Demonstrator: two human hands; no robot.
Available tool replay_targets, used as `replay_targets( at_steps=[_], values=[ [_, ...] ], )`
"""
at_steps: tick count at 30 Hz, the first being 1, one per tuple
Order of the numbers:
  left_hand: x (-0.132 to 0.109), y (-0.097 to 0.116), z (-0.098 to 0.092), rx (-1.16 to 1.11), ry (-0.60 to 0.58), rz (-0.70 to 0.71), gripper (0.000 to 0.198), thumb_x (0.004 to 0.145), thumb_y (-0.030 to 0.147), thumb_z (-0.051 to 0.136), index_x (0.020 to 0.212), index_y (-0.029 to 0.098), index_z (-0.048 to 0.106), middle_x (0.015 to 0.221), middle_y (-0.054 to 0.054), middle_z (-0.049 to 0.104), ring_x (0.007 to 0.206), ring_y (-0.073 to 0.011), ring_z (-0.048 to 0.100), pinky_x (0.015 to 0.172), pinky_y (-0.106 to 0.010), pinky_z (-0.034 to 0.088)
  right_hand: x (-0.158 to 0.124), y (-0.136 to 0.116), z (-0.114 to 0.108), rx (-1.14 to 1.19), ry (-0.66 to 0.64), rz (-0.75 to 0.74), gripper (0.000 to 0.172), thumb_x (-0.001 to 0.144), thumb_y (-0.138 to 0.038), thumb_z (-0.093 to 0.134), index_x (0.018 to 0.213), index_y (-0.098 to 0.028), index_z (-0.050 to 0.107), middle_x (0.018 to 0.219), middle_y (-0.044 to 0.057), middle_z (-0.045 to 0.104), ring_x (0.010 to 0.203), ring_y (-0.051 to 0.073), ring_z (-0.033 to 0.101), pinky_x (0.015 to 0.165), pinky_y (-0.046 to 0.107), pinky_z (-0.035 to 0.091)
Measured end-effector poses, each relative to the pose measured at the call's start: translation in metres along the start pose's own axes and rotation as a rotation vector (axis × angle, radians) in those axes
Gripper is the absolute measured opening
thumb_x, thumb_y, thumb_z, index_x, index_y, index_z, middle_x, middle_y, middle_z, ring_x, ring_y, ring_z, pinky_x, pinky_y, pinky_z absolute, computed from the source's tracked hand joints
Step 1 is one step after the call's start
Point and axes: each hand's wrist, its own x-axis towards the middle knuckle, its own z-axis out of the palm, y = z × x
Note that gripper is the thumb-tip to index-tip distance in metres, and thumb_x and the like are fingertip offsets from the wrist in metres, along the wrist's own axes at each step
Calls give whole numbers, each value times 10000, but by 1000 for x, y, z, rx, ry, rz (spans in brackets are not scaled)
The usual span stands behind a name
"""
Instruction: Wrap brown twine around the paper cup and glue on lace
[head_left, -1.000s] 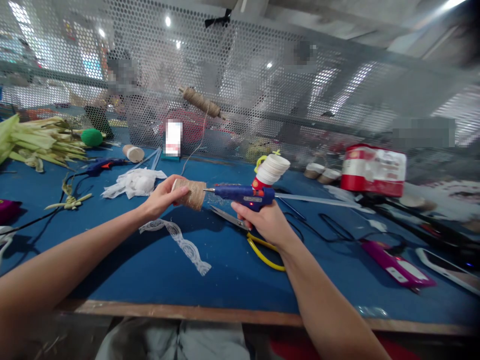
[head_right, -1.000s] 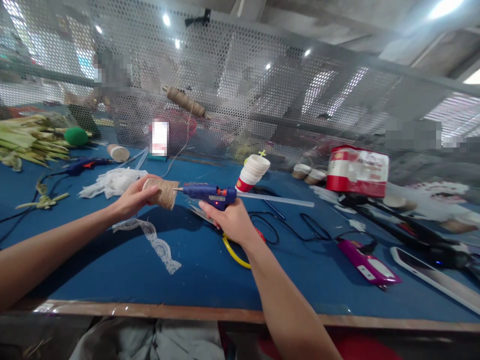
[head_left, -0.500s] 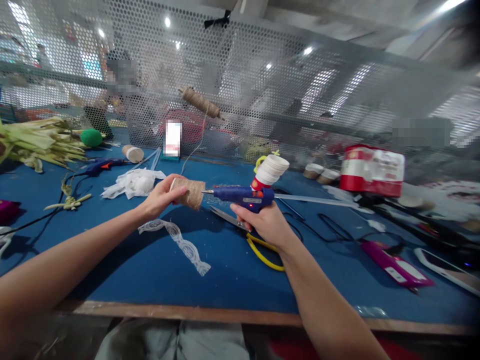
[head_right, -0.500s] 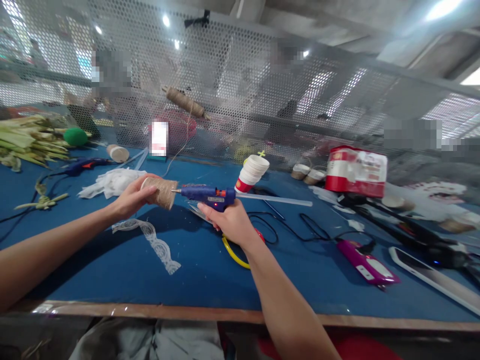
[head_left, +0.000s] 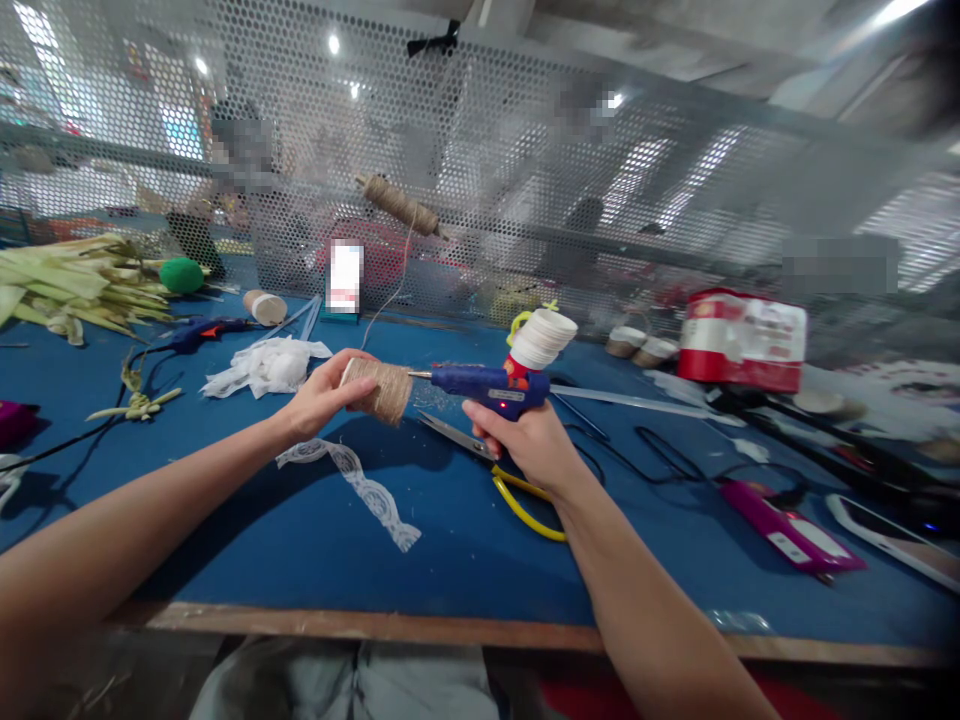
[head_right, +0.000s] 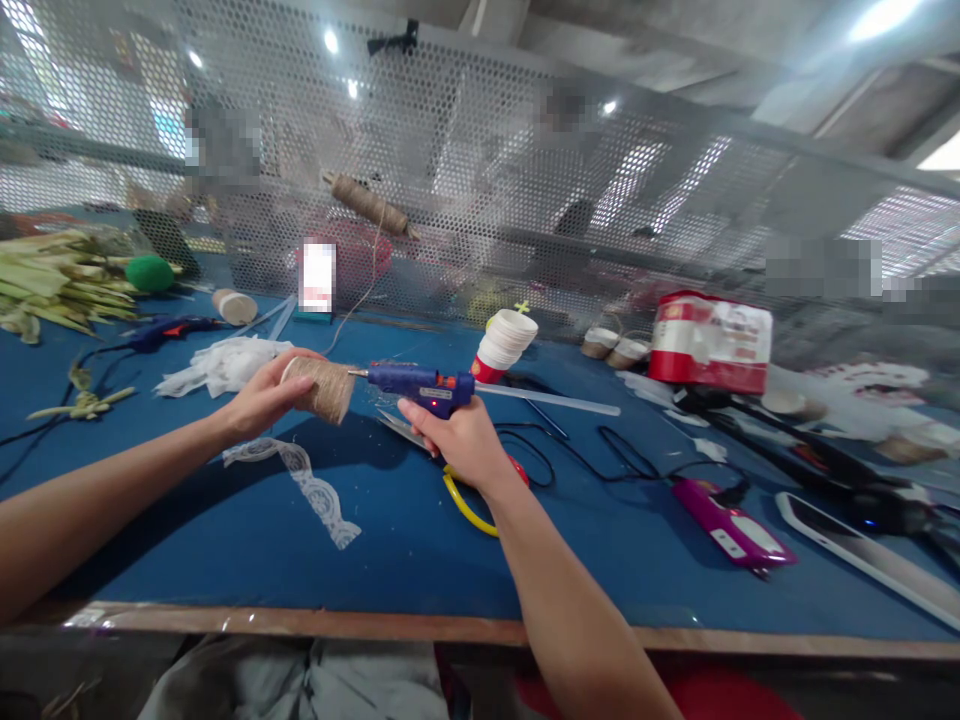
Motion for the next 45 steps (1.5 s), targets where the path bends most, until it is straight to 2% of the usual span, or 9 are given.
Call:
replay_targets(
  at_steps=[7,13,18,25,29,39,45],
  values=[
    [2,-1,1,-28,56,-53,336,704,415,544,900,152,474,697,10,458,546,-55,404,467,-178,326,-4,-5,0,-133,-21,-45,312,695,-405,574,513,-166,490,408,-27,468,354,75,422,378,223,368],
    [2,0,2,-58,47,-70,335,703,441,539,859,157,453,658,23,419,529,-53,390,444,-173,303,-6,-10,1,-156,-48,-52,308,688,-407,579,516,-165,495,424,-20,488,362,76,427,381,222,373],
    [1,0,2,24,33,-37,323,690,416,558,873,166,467,642,22,437,521,-59,403,445,-179,315,-4,-4,0,-122,-18,-58,313,698,-403,574,508,-167,495,412,-25,477,350,70,419,370,215,366],
    [-4,7,5,114,6,7,337,667,376,572,915,169,477,740,-14,493,615,-89,450,505,-184,377,2,3,-1,-43,29,-13,279,689,-389,581,547,-164,498,429,-30,478,352,58,411,363,205,362],
    [-4,8,5,86,-1,27,351,658,367,580,926,167,476,795,-23,508,684,-109,481,569,-208,420,2,3,-1,-11,53,8,273,680,-396,588,576,-158,504,455,-27,489,357,56,410,353,200,356],
    [-2,5,3,70,8,9,354,683,375,564,949,164,467,804,-20,512,667,-97,482,560,-199,416,-4,-5,-6,-89,-22,-21,304,700,-393,579,519,-165,490,414,-27,475,342,60,406,360,212,368],
    [-3,6,2,81,-2,51,354,667,365,575,945,170,473,827,-27,514,713,-116,485,603,-221,424,-1,-5,-4,-22,31,3,286,677,-401,591,557,-160,494,445,-30,478,354,57,410,354,206,364]
  ],
)
